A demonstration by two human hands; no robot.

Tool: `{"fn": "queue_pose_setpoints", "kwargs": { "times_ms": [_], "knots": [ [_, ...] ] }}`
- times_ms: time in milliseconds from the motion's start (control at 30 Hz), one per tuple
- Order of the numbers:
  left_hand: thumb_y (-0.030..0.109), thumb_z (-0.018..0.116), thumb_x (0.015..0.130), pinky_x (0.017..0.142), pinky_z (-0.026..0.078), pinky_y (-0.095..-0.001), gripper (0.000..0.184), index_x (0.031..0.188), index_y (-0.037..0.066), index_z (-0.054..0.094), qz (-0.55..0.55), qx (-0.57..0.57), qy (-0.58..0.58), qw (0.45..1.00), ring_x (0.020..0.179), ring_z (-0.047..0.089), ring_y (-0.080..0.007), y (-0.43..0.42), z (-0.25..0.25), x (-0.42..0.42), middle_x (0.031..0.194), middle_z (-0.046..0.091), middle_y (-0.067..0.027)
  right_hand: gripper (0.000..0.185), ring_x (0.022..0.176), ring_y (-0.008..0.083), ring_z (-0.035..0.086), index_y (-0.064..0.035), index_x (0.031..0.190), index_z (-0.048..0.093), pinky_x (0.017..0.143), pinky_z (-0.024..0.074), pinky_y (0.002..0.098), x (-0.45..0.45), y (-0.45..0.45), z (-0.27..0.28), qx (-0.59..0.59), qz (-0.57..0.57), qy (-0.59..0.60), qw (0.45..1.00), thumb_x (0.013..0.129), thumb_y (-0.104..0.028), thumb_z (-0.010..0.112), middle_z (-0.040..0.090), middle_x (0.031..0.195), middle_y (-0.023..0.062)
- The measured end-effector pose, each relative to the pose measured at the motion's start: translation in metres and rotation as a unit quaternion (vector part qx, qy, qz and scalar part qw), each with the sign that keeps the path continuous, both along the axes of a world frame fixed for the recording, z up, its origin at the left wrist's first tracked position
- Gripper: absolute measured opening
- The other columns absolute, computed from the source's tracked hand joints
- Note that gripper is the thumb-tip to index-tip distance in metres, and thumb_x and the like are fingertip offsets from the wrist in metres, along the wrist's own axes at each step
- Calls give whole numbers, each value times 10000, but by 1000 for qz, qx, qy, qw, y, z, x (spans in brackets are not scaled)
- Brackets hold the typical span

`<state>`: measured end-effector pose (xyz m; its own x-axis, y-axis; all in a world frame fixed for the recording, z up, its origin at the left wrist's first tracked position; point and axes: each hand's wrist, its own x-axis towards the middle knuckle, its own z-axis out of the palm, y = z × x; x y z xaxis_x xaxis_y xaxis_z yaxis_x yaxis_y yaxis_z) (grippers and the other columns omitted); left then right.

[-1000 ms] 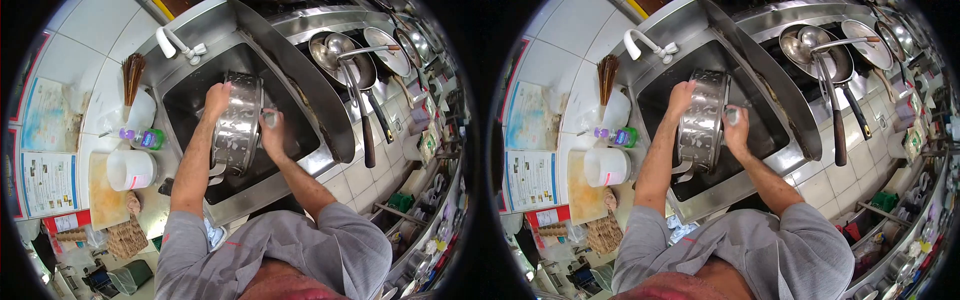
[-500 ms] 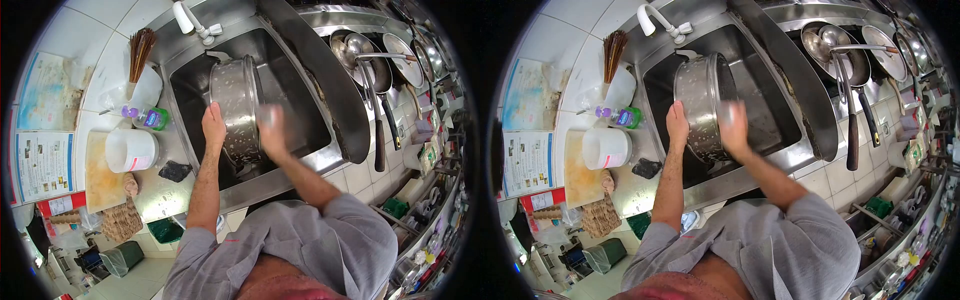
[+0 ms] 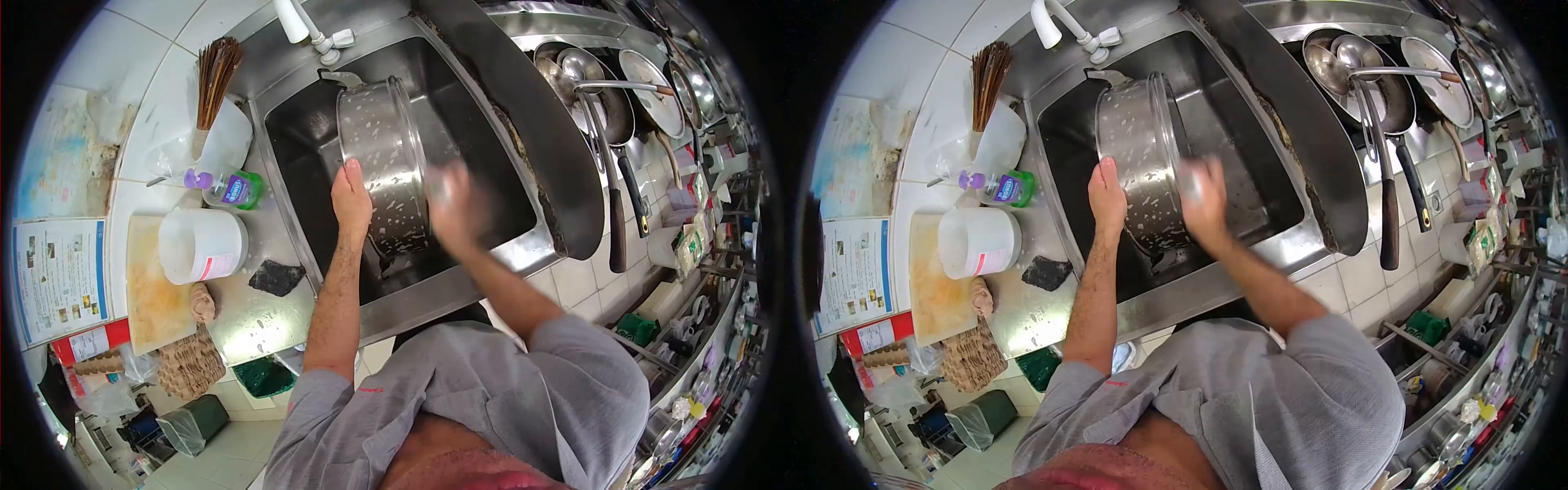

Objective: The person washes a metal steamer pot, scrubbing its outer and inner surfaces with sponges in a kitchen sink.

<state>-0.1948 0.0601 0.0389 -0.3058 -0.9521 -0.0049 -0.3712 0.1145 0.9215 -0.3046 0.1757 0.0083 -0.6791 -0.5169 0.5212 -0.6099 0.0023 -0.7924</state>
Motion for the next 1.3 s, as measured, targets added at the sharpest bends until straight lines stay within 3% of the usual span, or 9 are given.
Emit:
{"fn": "queue_pose_setpoints", "kwargs": {
  "times_ms": [200, 333, 500, 600, 967, 1000, 1100, 1233, 1300],
  "knots": [
    [338, 404, 962, 638, 416, -366, 406, 874, -31, 548, -24, -109, -7, 994, 646, 514, -247, -8, -14, 11, 688, 539, -158, 224, 906, 411, 571, -43, 951, 625, 739, 472, 434, -46, -65, -15, 18, -39, 93, 995, 739, -44, 552, 569, 1025, 230],
    [334, 413, 960, 700, 425, -346, 407, 933, -45, 559, -32, -74, 29, 996, 720, 531, -230, -1, -23, 18, 779, 578, -165, 280, 924, 310, 631, -49, 942, 661, 786, 489, 393, -144, -207, 12, 295, 115, -249, 915, 726, -205, 573, 646, 988, 185],
    [213, 622, 850, 855, 463, -335, 427, 1187, -23, 505, -133, 234, 225, 936, 934, 589, -216, -31, -6, -8, 1140, 570, -121, 225, 977, 360, 593, -82, 931, 651, 822, 478, 431, -101, -163, 35, 233, 102, -171, 952, 746, -181, 572, 622, 1007, 202],
    [162, 591, 859, 765, 521, -354, 255, 1033, -21, 559, -100, 427, 301, 847, 804, 640, -253, -110, -2, -44, 917, 640, -131, 179, 964, 367, 578, -39, 911, 617, 794, 450, 428, -67, -80, 57, 176, 27, -145, 973, 762, -135, 590, 579, 1020, 195],
    [39, 608, 812, 901, 409, -293, 372, 1168, -27, 526, -231, 171, 220, 932, 986, 554, -160, 35, -13, -3, 1084, 597, -75, 112, 773, 249, 535, -49, 877, 633, 705, 436, 327, -90, -27, -13, 5, -90, 12, 996, 783, -110, 617, 560, 820, 107],
    [45, 615, 814, 816, 417, -259, 276, 1082, -14, 579, -208, 180, 241, 931, 878, 547, -124, 51, -25, 10, 976, 603, -40, 129, 737, 260, 569, -32, 855, 625, 686, 451, 343, -109, -52, -1, -38, -45, -274, 960, 756, -110, 595, 621, 798, 115],
    [69, 639, 812, 658, 363, -210, 106, 893, 2, 623, -173, 132, 163, 962, 703, 466, -62, 54, -71, 43, 782, 553, 34, 160, 717, 175, 581, 5, 841, 638, 672, 463, 341, -152, -115, -30, 111, -42, -366, 923, 704, -73, 609, 633, 742, 86],
    [69, 640, 826, 610, 357, -199, 67, 801, 9, 626, -104, 108, 193, 970, 666, 454, -29, 33, -48, 50, 730, 556, 58, 233, 910, 282, 562, 27, 922, 600, 784, 449, 350, -40, -33, -23, -46, 8, -110, 993, 774, -144, 660, 580, 976, 164],
    [68, 637, 833, 613, 363, -199, 66, 804, 10, 632, -96, 108, 218, 965, 668, 457, -25, 24, -47, 61, 731, 561, 61, 203, 889, 297, 552, 26, 932, 579, 778, 439, 408, 21, 11, -28, 3, 23, -186, 982, 805, -126, 621, 522, 878, 153]
  ]
}}
